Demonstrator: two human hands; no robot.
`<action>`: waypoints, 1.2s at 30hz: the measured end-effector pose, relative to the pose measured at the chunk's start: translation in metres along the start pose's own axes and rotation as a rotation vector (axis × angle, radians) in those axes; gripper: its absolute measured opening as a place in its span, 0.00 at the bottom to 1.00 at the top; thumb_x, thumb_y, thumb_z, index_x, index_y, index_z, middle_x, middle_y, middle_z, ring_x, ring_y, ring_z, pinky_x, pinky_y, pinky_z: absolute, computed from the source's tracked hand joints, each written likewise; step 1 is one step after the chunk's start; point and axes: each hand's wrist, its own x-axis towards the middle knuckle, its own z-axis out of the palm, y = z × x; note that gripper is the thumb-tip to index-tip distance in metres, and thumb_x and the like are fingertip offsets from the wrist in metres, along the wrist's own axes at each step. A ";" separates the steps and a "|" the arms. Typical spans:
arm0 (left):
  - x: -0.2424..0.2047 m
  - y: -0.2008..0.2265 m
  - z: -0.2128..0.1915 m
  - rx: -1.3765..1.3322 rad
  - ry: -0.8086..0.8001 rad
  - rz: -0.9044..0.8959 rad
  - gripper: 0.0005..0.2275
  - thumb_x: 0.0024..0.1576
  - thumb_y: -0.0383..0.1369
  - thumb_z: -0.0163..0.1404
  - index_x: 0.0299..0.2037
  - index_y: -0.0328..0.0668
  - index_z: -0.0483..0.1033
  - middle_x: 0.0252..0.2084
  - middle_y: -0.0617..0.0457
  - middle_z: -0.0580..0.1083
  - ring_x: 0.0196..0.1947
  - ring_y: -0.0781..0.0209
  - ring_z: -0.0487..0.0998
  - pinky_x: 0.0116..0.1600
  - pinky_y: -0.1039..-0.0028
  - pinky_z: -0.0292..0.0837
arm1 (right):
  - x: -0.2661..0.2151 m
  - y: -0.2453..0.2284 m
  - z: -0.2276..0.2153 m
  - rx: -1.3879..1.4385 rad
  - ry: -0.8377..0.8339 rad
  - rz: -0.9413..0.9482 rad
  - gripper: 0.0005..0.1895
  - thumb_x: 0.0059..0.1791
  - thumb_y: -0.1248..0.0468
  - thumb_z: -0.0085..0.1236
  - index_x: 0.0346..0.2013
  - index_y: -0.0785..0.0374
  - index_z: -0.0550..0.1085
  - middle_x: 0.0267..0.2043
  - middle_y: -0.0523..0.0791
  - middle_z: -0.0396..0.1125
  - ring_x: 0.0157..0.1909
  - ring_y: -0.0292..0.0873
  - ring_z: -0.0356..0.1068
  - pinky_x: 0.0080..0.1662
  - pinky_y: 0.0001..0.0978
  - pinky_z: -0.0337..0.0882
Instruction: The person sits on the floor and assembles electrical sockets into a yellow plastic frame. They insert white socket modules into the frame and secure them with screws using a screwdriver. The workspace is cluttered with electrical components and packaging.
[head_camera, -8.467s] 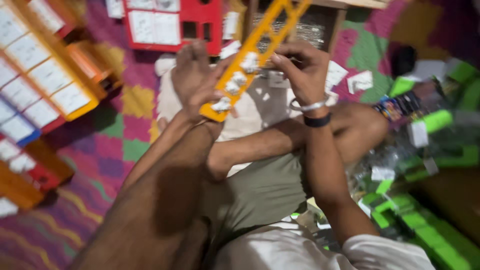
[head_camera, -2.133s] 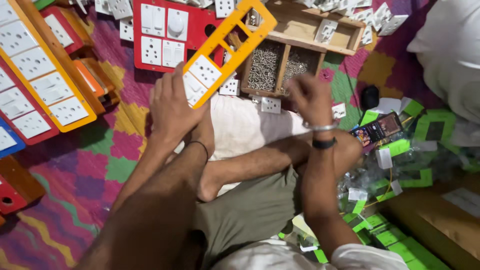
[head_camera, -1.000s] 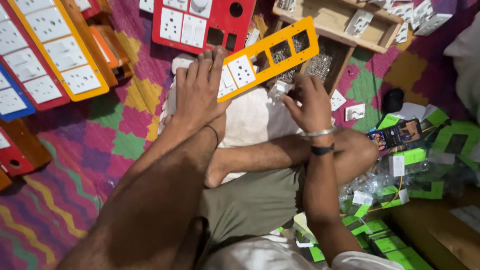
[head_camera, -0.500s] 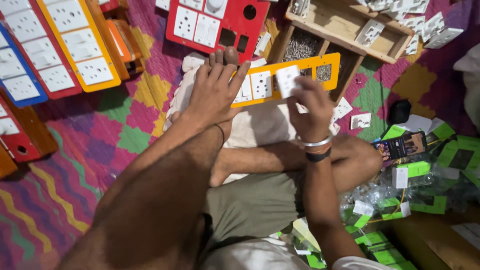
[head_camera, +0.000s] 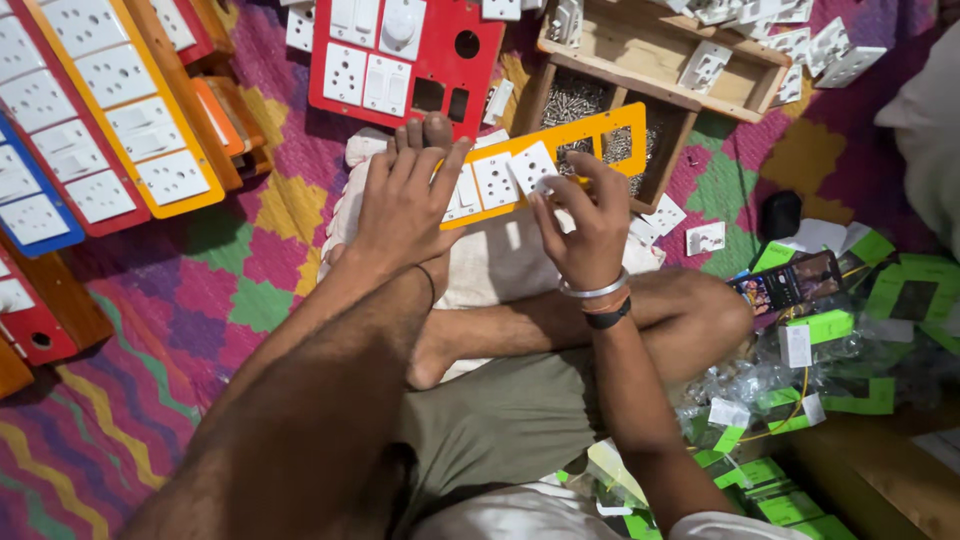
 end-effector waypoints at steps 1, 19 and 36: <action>0.000 0.000 -0.001 0.007 -0.006 -0.004 0.44 0.43 0.51 0.67 0.69 0.38 0.66 0.51 0.46 0.69 0.56 0.43 0.70 0.59 0.51 0.64 | 0.001 0.000 0.000 0.004 -0.009 0.013 0.11 0.48 0.67 0.69 0.43 0.64 0.79 0.51 0.52 0.69 0.50 0.52 0.68 0.49 0.43 0.70; 0.007 -0.018 -0.016 -0.047 -0.042 0.044 0.41 0.44 0.46 0.65 0.67 0.33 0.65 0.55 0.42 0.70 0.56 0.45 0.71 0.51 0.57 0.62 | -0.029 0.081 0.022 1.026 0.272 0.809 0.15 0.57 0.63 0.62 0.37 0.62 0.63 0.24 0.42 0.63 0.22 0.35 0.64 0.25 0.27 0.67; 0.052 0.011 -0.027 -0.014 -0.071 -0.005 0.47 0.37 0.46 0.64 0.67 0.29 0.60 0.47 0.40 0.70 0.51 0.43 0.70 0.56 0.53 0.66 | 0.003 0.099 0.034 0.785 0.256 0.821 0.18 0.56 0.53 0.53 0.44 0.67 0.77 0.33 0.42 0.69 0.28 0.34 0.67 0.28 0.26 0.68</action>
